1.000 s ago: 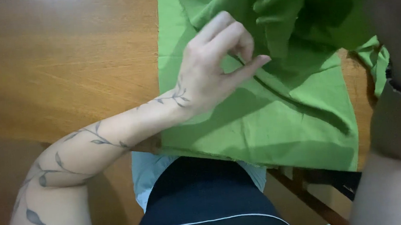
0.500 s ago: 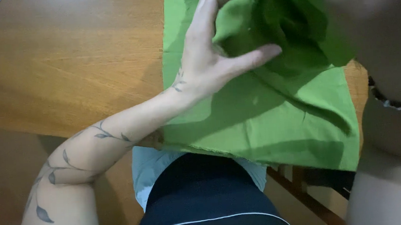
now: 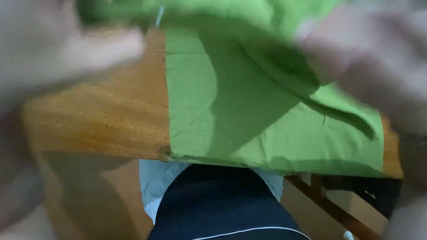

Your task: The person is pinning green fabric to create ruffles or pleats on a wooden table.

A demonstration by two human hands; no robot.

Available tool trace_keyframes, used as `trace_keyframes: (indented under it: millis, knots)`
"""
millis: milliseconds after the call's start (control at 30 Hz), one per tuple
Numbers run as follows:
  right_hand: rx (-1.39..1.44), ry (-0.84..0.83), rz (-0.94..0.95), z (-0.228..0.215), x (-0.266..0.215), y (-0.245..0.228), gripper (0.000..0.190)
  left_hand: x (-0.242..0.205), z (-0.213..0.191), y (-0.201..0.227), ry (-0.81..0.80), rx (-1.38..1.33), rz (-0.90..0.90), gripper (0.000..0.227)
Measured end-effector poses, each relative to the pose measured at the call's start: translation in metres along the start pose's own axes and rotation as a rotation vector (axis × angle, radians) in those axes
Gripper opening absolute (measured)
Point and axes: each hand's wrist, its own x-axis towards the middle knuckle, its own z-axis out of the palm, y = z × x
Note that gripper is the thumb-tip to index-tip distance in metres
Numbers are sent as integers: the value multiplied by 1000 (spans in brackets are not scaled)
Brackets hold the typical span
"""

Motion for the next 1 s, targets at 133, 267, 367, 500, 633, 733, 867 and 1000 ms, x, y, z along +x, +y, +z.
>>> trace_keyframes:
  millis: [133, 267, 367, 500, 633, 733, 867, 1000]
  knots:
    - [23, 188, -214, 84, -21, -28, 17, -30, -6, 15, -191, 409, 65, 41]
    - [229, -66, -168, 99, -43, -49, 29, -38, 23, 19, -660, 511, -64, 55]
    - [283, 28, 12, 82, -63, -35, 24, -40, 18, 20, -575, 529, -37, 54]
    - [170, -25, 345, 72, -104, -13, 19, -11, 6, 40, -643, 390, -10, 49]
    - [132, -44, 424, 75, -93, -11, 14, 29, 17, 55, -680, 163, -58, 40]
    - [152, -86, 403, 83, -87, -8, 20, 59, 35, 60, -665, 0, 50, 37]
    - [80, -212, 387, 84, -73, -1, 45, 82, 66, 72, -542, -161, 189, 36]
    - [64, -171, 355, 86, -73, 11, 42, 99, 95, 97, -411, -130, 141, 53]
